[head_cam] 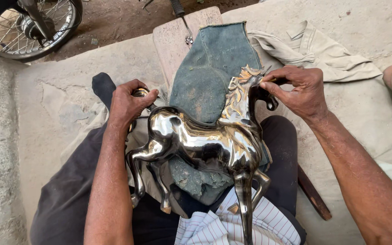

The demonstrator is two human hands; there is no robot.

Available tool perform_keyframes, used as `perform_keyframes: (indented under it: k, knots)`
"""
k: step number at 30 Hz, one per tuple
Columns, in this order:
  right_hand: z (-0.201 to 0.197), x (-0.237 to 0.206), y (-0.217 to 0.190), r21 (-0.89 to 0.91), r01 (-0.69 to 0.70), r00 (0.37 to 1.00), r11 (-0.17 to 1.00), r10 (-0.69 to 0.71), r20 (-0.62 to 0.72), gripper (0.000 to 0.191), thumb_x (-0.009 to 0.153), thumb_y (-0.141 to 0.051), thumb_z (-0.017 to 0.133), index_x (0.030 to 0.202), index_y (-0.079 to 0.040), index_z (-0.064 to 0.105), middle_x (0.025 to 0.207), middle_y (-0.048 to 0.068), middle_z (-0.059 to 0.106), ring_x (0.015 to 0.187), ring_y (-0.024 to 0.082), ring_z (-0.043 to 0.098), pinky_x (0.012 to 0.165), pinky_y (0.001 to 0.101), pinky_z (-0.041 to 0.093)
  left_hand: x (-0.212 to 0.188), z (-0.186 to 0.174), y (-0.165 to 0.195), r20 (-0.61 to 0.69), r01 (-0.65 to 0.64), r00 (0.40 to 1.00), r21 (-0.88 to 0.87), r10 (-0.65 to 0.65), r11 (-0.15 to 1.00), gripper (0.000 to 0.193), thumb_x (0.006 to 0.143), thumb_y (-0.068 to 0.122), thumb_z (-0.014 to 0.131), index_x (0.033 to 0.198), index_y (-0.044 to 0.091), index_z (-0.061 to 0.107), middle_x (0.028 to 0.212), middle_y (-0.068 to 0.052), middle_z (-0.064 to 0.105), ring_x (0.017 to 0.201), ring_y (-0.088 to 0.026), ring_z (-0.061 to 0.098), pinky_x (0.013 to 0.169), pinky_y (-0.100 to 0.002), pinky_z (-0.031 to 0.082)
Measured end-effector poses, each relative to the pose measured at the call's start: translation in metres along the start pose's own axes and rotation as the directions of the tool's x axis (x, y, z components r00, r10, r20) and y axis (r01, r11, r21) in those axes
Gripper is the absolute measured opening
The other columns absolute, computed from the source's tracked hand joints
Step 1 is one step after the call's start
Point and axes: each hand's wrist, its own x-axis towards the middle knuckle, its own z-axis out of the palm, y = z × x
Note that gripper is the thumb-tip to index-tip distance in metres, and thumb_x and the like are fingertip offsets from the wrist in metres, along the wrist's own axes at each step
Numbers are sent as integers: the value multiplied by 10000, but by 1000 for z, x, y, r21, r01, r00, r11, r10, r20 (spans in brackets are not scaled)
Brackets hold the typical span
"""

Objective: The person sits on the ground holding a polished brass horse figurine on their lap and uses a small pointed hand tool to engrave and refine the details on its body, mane and legs, repeatedly repositioning and turning the figurine to reach different surfaces.

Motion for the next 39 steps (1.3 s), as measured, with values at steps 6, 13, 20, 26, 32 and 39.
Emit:
perform_keyframes:
  k: [6,13,20,26,32,39]
  knots:
    - [-1,1,5,68,-13,1000,998,12,10,133,956,-30,827,1073,-23,766,993,105,769,889,141,747,787,260,617,-1,2,-1,-13,-7,1000,17,8,1000,383,794,343,865,952,14,750,773,-78,729,721,-141,670,674,-331,541]
    - [-4,0,10,27,45,998,999,-46,33,131,940,-10,837,1049,-39,769,981,98,769,908,144,747,805,266,617,-2,3,2,1,33,999,26,-34,999,342,813,332,849,948,33,752,771,-63,726,720,-132,674,659,-339,549]
    - [-10,-6,14,80,57,995,995,-63,74,139,896,-3,842,1001,-54,767,939,81,761,854,124,731,762,256,602,-2,4,5,11,56,998,26,-56,998,327,817,321,841,967,43,757,763,-61,725,701,-137,676,623,-353,542]
    - [0,-13,16,89,14,1000,996,-15,6,136,946,-12,853,1049,-45,771,914,79,762,859,119,718,772,256,595,-1,3,3,18,45,999,13,-45,999,322,823,309,838,961,30,754,766,-67,727,703,-141,671,632,-350,540]
    - [5,-11,13,36,54,999,998,-54,-11,137,956,-23,860,1059,-54,775,943,73,771,892,127,724,805,274,592,-2,4,3,11,45,999,14,-45,999,321,812,299,843,966,30,757,784,-78,731,718,-145,687,646,-348,556]
    - [1,-10,17,32,78,996,996,-79,32,140,952,-20,857,1058,-56,773,933,68,773,881,119,723,810,268,583,-2,4,2,12,49,999,2,-49,999,302,823,296,841,963,40,760,766,-67,731,693,-138,686,614,-349,550]
